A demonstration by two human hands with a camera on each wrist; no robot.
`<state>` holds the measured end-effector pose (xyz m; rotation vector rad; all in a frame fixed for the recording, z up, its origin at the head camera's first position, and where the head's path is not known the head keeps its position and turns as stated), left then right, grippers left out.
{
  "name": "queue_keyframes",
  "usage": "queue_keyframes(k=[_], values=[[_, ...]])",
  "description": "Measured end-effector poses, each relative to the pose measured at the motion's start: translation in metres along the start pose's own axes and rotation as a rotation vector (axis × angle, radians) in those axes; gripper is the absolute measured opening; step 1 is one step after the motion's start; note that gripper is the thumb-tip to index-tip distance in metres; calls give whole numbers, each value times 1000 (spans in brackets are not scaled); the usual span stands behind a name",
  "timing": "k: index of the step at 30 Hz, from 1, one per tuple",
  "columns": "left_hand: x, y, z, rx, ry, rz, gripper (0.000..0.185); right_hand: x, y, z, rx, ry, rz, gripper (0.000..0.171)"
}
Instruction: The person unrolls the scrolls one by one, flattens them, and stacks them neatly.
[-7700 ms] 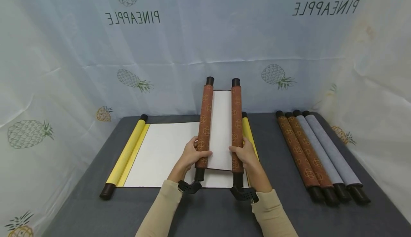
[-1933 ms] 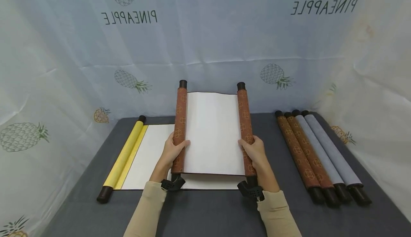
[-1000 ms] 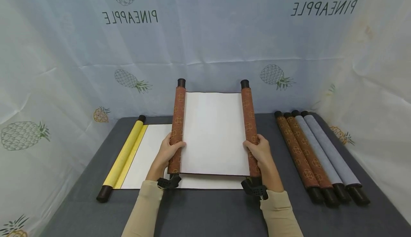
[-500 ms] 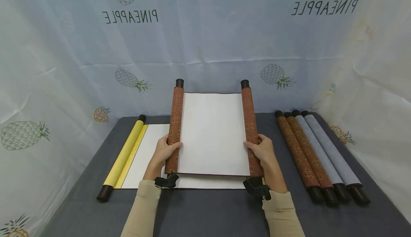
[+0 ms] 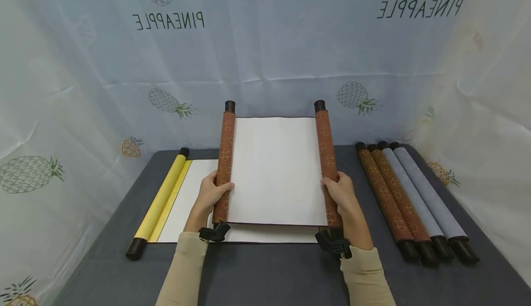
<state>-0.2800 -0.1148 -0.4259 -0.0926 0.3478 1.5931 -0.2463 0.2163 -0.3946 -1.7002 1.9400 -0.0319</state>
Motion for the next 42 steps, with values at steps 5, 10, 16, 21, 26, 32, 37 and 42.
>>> queue_keyframes(k=[5,10,16,21,26,32,37,42], values=[[0,1,0,-2,-10,-9,64,1,3,3,3,7,67,68],[3,3,2,-43,-41,-40,64,0,4,6,33,18,93,76],[3,4,5,-77,-104,12,60,-2,5,7,30,5,99,71],[2,4,4,-63,-92,42,56,-1,7,8,14,-1,121,63],[1,2,4,-54,-73,56,51,-3,9,11,24,6,106,63],[-1,3,3,-41,-39,64,49,-5,7,10,6,7,124,67],[-2,2,2,-17,-29,57,55,-10,4,9,-29,-18,150,72],[-5,1,2,-30,-36,56,72,-12,2,7,-28,-59,121,72]])
Point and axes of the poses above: each hand's wrist, its own y-axis towards the middle knuckle, its own x-axis out of the palm, z = x × y, the point moved 1 cm from there along y, towards the middle knuckle, and after that the axes turned 10 degrees about x, right-handed, at the moved point
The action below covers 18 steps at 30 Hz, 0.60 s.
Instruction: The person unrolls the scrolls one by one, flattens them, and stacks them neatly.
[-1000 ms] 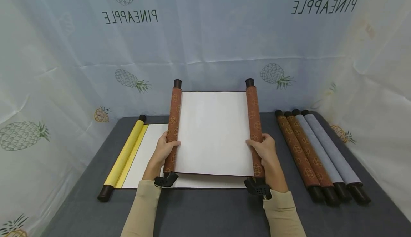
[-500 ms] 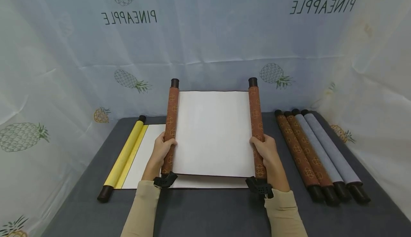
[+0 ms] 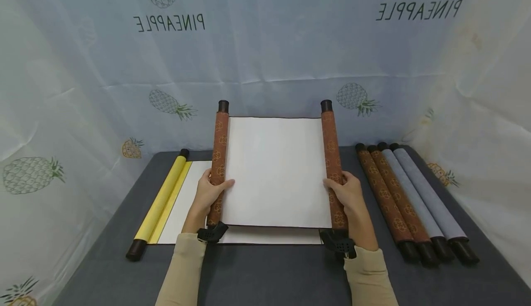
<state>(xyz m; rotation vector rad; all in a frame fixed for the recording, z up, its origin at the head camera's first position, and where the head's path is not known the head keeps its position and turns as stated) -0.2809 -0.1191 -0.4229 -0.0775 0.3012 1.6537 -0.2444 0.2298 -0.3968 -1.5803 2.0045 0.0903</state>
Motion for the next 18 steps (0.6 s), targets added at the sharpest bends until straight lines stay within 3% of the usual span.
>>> queue_keyframes(k=[12,18], values=[[-2,1,0,16,31,20,53,1,-1,-3,57,86,-3,68],[-2,1,-1,23,26,10,52,1,0,1,61,97,36,79]])
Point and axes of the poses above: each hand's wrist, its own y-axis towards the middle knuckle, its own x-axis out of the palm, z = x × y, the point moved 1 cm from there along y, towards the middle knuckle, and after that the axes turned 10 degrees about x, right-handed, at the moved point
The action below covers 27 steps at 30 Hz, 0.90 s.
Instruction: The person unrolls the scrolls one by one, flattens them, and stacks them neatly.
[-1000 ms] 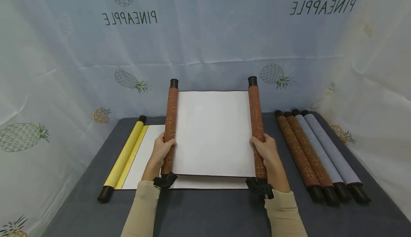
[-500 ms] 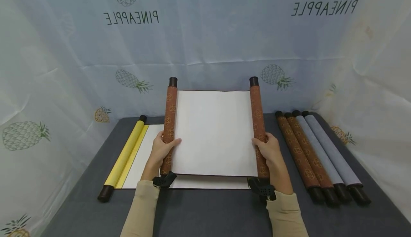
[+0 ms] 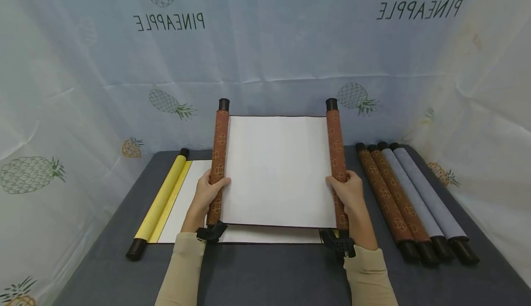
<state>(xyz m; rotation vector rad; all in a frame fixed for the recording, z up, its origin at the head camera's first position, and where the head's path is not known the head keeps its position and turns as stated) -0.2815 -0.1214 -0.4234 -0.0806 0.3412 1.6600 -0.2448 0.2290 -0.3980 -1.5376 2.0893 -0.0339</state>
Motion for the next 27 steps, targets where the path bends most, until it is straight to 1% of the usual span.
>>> queue_keyframes(k=[1,5,10,13,16,23,27], values=[[0,0,0,5,4,0,52,-1,0,0,-1,-5,3,83],[-2,0,0,24,28,1,50,-1,2,2,13,-18,23,88],[-4,-1,-1,42,46,-3,50,-3,3,5,34,-12,52,83],[-4,-1,-1,55,40,-6,51,-6,4,6,43,1,54,83],[-5,-1,-1,68,35,-5,53,-8,6,6,33,16,43,85],[-8,0,0,52,21,-6,57,-9,7,6,17,24,34,85],[-8,1,0,32,29,-14,60,-9,6,7,8,15,37,80]])
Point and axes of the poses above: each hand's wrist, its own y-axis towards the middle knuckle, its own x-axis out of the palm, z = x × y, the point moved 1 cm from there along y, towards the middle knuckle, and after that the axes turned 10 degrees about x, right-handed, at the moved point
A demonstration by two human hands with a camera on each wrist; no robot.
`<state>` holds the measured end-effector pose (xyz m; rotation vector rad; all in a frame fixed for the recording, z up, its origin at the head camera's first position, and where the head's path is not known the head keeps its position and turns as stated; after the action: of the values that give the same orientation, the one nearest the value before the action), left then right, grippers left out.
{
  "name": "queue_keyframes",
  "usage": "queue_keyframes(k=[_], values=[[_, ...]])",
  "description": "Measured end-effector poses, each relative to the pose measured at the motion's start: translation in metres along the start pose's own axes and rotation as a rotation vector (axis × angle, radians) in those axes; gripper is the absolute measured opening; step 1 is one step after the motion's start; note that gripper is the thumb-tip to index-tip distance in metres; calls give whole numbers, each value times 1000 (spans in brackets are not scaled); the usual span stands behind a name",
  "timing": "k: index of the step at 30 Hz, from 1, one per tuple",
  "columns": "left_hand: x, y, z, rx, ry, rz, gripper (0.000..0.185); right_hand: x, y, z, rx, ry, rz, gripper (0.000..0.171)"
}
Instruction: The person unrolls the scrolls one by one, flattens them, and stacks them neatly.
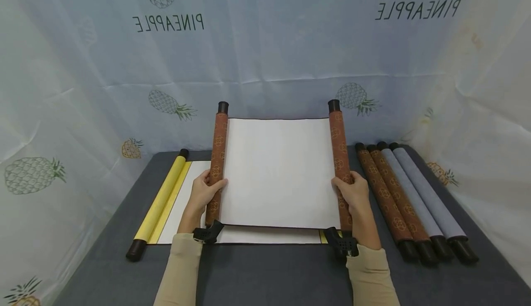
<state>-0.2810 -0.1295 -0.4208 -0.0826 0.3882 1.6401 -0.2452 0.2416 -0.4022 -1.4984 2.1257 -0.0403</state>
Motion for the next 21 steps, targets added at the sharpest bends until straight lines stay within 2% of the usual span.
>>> queue_keyframes(k=[6,10,16,21], values=[[2,1,0,-55,-50,-12,61,-3,-2,-1,3,-28,-36,82],[2,1,2,-82,-91,-4,59,-4,-4,-3,-22,-70,-47,77],[2,2,2,-89,-95,15,56,-7,-8,-6,-27,-86,-29,73],[4,2,2,-80,-94,29,54,-8,-9,-8,-5,-66,-47,72]])
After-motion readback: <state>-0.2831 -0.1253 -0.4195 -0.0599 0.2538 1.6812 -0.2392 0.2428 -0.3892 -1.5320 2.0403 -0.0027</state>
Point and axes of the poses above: each hand's wrist, its own y-axis towards the middle knuckle, its own x-axis out of the palm, z = x × y, the point moved 1 cm from there along y, towards the middle knuckle, and after that the axes turned 10 degrees about x, right-handed, at the moved point
